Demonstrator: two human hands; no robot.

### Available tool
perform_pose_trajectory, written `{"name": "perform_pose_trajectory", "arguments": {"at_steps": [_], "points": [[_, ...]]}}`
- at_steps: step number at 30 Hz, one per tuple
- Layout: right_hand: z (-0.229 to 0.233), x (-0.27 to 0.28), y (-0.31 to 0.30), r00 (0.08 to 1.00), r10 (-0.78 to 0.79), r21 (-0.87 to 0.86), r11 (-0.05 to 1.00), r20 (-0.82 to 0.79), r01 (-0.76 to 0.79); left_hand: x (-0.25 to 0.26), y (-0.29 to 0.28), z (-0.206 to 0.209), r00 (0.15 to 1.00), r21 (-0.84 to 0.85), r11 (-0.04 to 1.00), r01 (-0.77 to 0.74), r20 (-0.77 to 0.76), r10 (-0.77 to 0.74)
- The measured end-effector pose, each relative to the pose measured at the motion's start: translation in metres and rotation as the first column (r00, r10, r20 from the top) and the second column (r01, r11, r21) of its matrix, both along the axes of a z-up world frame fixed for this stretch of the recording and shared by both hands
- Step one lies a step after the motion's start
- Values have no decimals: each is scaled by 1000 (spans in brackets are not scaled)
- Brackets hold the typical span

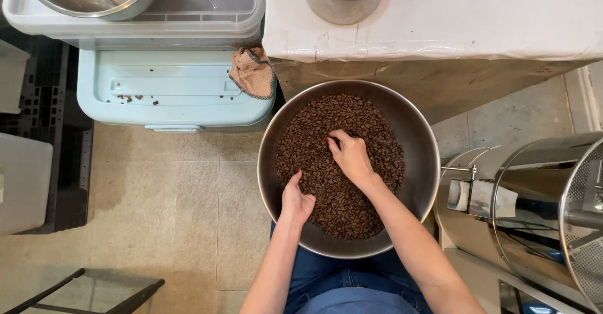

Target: Manually sorting roasted coffee beans in a large bowl to remove defects

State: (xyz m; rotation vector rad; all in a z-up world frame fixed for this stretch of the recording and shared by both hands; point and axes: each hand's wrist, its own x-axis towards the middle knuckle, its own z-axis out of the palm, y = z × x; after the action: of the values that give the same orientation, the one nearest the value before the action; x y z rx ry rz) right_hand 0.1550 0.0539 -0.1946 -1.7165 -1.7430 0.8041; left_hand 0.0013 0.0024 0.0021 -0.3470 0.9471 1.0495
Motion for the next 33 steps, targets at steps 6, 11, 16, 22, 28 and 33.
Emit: {"name": "perform_pose_trajectory", "arguments": {"at_steps": [6,11,16,22,28,33], "points": [[26,-1,-8,976,-91,-98,992,-198,73,0,1,-2,999,14,999,39,-21,-38],[55,-2,-20,639,-382,-452,890,-668,60,0,1,-12,998,8,998,58,-25,-58],[69,2,-26,441,-492,-552,834,-751,-11,2,1,-15,998,6,999,52,-27,-52],[64,9,-30,416,-477,-554,829,-774,-81,3,0,-10,996,5,997,71,-45,-71],[58,17,-31,473,-436,-536,839,-765,-94,6,0,6,991,-4,996,93,-91,-93],[63,23,-25,556,-404,-510,859,-727,-44,6,-27,-74,883,96,936,339,-374,-282]]}}
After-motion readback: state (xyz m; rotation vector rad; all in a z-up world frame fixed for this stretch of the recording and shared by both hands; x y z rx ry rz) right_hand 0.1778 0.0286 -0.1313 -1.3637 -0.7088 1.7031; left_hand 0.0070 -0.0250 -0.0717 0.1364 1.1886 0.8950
